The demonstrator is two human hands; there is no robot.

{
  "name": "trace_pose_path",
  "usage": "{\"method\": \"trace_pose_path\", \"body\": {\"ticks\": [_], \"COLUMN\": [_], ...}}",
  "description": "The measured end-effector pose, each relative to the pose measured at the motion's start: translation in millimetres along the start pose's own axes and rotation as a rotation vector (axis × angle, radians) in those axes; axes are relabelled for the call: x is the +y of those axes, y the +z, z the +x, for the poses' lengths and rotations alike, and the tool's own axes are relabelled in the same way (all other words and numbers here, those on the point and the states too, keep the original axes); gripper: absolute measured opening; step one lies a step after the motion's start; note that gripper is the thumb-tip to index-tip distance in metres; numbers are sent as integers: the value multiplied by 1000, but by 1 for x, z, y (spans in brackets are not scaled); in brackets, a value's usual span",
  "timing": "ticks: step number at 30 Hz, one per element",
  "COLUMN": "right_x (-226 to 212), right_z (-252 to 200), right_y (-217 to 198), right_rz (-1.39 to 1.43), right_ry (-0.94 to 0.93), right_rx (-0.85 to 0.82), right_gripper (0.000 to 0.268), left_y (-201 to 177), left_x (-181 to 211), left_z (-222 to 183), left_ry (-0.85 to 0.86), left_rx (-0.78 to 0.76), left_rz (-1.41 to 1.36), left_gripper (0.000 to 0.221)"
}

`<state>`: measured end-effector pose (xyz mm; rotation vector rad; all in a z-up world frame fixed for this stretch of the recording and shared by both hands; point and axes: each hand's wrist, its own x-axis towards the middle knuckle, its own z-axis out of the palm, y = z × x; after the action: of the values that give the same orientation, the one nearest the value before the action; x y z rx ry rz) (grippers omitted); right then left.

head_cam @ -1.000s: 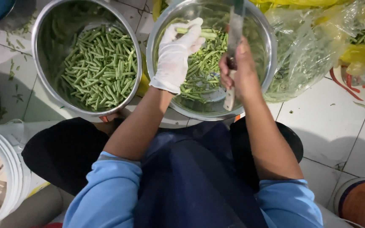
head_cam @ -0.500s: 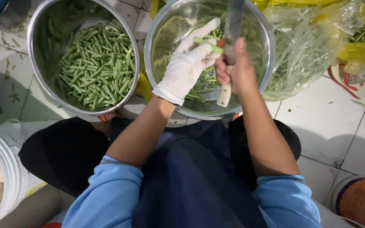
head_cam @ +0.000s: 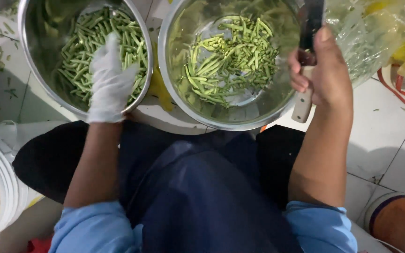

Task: Trimming and cutting green beans into smaller pieces using a knife.

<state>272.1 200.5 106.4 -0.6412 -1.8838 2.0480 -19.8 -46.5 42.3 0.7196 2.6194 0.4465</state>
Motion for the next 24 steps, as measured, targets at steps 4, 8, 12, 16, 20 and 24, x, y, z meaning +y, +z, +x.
{"method": "trace_pose_path", "body": {"ticks": [4,8,12,16,20,24], "right_x": [0,-4,-3,8,17,24], "right_z": [1,2,-3,-5,-2,12], "right_y": [1,-2,-3,-8,-4,14], "right_rz": [115,-24,-117,-154,-304,-504], "right_ry": [73,44,77,139,139,-4], "right_rx": [215,162,187,252,246,209], "right_gripper": [54,76,83,76,77,82], "left_y": [48,66,66,65,68,64], "left_x": [106,120,115,111,110,111], "left_z": [32,34,26,28,36,30], "left_ry": [400,440,454,410,361,329], "left_rx": [-70,-249,-318,-399,-449,-462], "left_rz": [-24,30,-30,-104,-165,-216], "left_gripper": [23,30,29,28,28,29]}}
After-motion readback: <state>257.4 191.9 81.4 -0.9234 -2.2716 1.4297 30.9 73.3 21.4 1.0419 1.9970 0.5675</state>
